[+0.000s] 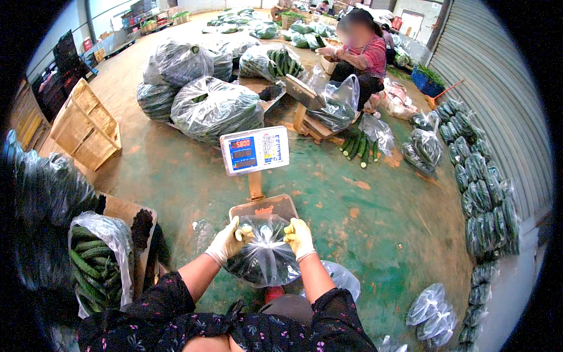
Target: The person sorts cucumbers by trimming the ends with a small knife, placing them into plastic bags, weighing the bags on a digital scale to achieve a specific weight, and tying the bags closed.
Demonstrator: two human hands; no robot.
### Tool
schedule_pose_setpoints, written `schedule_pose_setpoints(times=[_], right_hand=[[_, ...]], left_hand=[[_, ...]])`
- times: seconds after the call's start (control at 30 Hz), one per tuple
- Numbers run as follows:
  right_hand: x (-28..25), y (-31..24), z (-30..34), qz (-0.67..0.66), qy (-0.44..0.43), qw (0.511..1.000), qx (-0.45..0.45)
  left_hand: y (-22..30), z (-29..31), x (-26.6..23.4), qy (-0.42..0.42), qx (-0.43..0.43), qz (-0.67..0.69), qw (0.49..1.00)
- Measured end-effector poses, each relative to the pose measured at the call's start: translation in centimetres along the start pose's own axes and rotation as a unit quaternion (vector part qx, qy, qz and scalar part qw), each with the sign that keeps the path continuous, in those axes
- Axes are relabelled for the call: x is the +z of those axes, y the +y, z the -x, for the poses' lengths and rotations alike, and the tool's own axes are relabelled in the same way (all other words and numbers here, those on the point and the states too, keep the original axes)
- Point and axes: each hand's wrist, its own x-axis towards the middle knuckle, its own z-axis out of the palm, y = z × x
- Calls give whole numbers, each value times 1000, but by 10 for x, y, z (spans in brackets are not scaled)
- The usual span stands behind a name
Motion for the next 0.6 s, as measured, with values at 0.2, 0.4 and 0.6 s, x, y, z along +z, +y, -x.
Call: schedule_pose_setpoints(times=[0.2,0.4,0.6], right_hand=[[12,-10,21,-34,-74,995,-53],[41,-18,49,150,-143,955,-214],[57,-27,61,305,-258,880,-256]], left_hand=[[-8,-14,21,-136,-8,-117,984],[-15,3,58,-140,138,-588,784],[-22,-12,56,-121,137,-798,574]])
